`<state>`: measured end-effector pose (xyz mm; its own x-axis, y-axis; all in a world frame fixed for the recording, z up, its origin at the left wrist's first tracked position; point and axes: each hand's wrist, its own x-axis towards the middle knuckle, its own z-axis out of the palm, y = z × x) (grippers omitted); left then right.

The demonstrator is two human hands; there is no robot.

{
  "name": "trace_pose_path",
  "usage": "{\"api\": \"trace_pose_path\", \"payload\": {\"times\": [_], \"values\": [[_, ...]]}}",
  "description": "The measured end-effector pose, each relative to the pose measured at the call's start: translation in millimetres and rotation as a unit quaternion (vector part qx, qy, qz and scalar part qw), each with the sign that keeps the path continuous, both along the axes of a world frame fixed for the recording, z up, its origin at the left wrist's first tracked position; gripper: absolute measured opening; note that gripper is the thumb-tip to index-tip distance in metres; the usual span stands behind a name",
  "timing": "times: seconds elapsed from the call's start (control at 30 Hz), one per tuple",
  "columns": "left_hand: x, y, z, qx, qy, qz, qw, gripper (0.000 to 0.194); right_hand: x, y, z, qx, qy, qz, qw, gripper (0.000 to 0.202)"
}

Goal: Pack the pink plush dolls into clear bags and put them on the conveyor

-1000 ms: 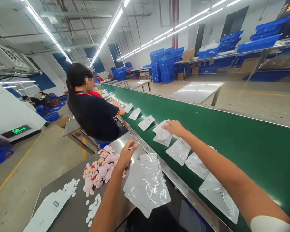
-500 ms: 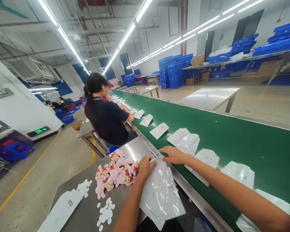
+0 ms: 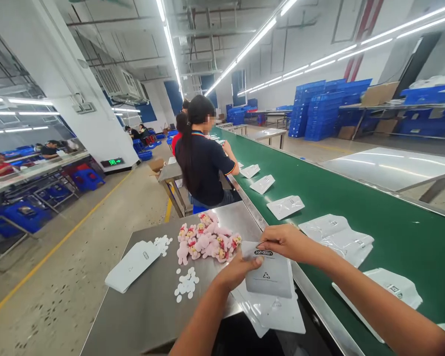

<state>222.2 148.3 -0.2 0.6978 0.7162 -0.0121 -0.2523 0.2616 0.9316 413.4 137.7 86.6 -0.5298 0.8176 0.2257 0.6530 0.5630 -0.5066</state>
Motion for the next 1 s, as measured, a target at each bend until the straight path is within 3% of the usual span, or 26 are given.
{"api": "trace_pose_path", "payload": {"times": [0.07, 0.13, 0.23, 0.3, 0.4, 0.53, 0.67, 0.77, 0.87, 1.0], "values": [[-8, -17, -6.9, -0.057, 0.000, 0.028, 0.998, 0.047, -7, 7, -4.7, -0.082, 0.010, 0.041, 0.996, 0.036], [-18, -30, -14.1, -0.109, -0.003, 0.053, 0.993, 0.047, -14, 26, -16.2, -0.174, 0.038, 0.028, 0.984, 0.040], [-38, -39, -23.1, -0.145, -0.015, 0.093, 0.985, 0.048, -29, 68, -42.6, -0.263, 0.058, -0.116, 0.956, 0.048], [-49, -39, -26.7, -0.143, -0.008, 0.135, 0.980, 0.045, -42, 94, -62.6, -0.306, 0.046, -0.174, 0.935, 0.051], [-59, -34, -27.2, -0.132, 0.003, 0.196, 0.972, 0.038, -60, 114, -89.6, -0.370, 0.049, -0.154, 0.915, 0.047], [-59, -26, -22.8, -0.092, 0.002, 0.174, 0.980, 0.041, -65, 114, -106.8, -0.388, 0.109, -0.133, 0.905, 0.037], [-54, -21, -21.2, -0.055, 0.041, 0.172, 0.983, 0.043, -45, 100, -91.0, -0.339, 0.188, -0.133, 0.912, 0.036], [-47, -19, -20.3, -0.012, 0.089, 0.167, 0.982, 0.037, -29, 81, -60.7, -0.284, 0.245, -0.125, 0.918, 0.037], [-40, -17, -16.7, 0.038, 0.126, 0.142, 0.981, 0.034, -18, 52, -24.8, -0.250, 0.275, -0.073, 0.926, 0.037], [-39, -14, -8.3, 0.075, 0.145, 0.081, 0.983, 0.030, -8, 17, 13.7, -0.263, 0.243, 0.006, 0.934, 0.040]]}}
